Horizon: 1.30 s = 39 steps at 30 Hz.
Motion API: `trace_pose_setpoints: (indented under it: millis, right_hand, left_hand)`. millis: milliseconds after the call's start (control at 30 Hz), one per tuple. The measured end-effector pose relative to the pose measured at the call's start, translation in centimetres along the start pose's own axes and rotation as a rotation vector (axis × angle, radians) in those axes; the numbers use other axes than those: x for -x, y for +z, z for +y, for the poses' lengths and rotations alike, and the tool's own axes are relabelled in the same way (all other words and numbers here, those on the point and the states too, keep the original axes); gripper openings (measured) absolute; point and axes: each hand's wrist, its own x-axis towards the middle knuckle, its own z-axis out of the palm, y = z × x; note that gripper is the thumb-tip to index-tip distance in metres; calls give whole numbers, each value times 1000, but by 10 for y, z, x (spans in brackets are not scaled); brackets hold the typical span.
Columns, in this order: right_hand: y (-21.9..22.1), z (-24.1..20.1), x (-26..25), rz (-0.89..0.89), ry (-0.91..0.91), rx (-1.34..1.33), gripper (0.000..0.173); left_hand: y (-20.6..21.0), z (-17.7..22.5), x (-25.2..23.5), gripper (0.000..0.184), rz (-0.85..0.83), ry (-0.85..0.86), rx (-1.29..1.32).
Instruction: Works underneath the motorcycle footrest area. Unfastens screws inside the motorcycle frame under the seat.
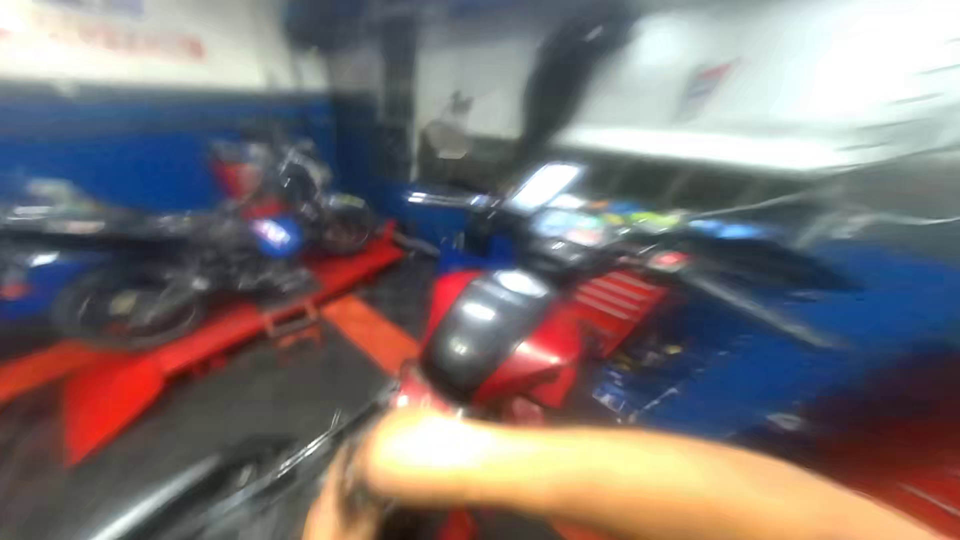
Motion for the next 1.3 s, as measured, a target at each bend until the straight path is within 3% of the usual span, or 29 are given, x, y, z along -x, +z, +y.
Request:
trace_pose_setpoints:
  millis: [67,167,233,267,333,433,500,633,700,767,867,933,1000,1133,1200,1300]
  right_hand:
    - [11,-5,-12,-3,51,27,18]
    - [11,-8,-28,-72,247,127,56]
    - [19,-9,-32,-48,290,215,68]
    - [26,-4,-33,47,250,259,66]
    - [39,6,-33,188,36,310,45]
    - [33,6,-29,107,-235,252,12]
    - [28,2,-26,47,-343,307,25]
    - [22,3,-35,51,-443,458,17]
    - [21,10,-42,70,-316,460,43]
    - [22,17,-46,9,-88,457,62]
    - [23,24,-51,-8,37,419,64]
    - [25,22,-53,-6,-81,359,48]
    - [18,14,-55,-135,-219,301,27]
    - [2,3,-57,-311,-410,348,26]
    - [-1,4,-57,-364,-286,292,24]
    - [2,10,-57,-410,158,196,57]
  left_hand:
    - [-1,0,0,81,2,-79,55]
    - [-9,-3,-5,83,-1,-160,63]
    - [-13,-5,-1,87,-16,-184,100]
    - [-15,-5,-3,85,-12,-201,134]
    - [-19,-5,-1,75,91,-226,254]
    - [-49,0,12,55,365,-222,455]
    - [-79,-1,31,50,556,-106,498]
    - [-123,-22,63,44,875,51,521]
    - [-125,-33,68,41,954,31,652]
    - [-121,-37,68,37,949,5,776]
    - [-119,-40,68,34,886,-9,881]
    - [-121,-38,68,32,865,-45,951]
    - [-125,-37,67,28,830,-92,1027]
    - [-127,-36,64,23,777,-151,1147]
    - [-127,-35,62,21,775,-178,1188]
    - [-124,-34,61,17,787,-188,1221]
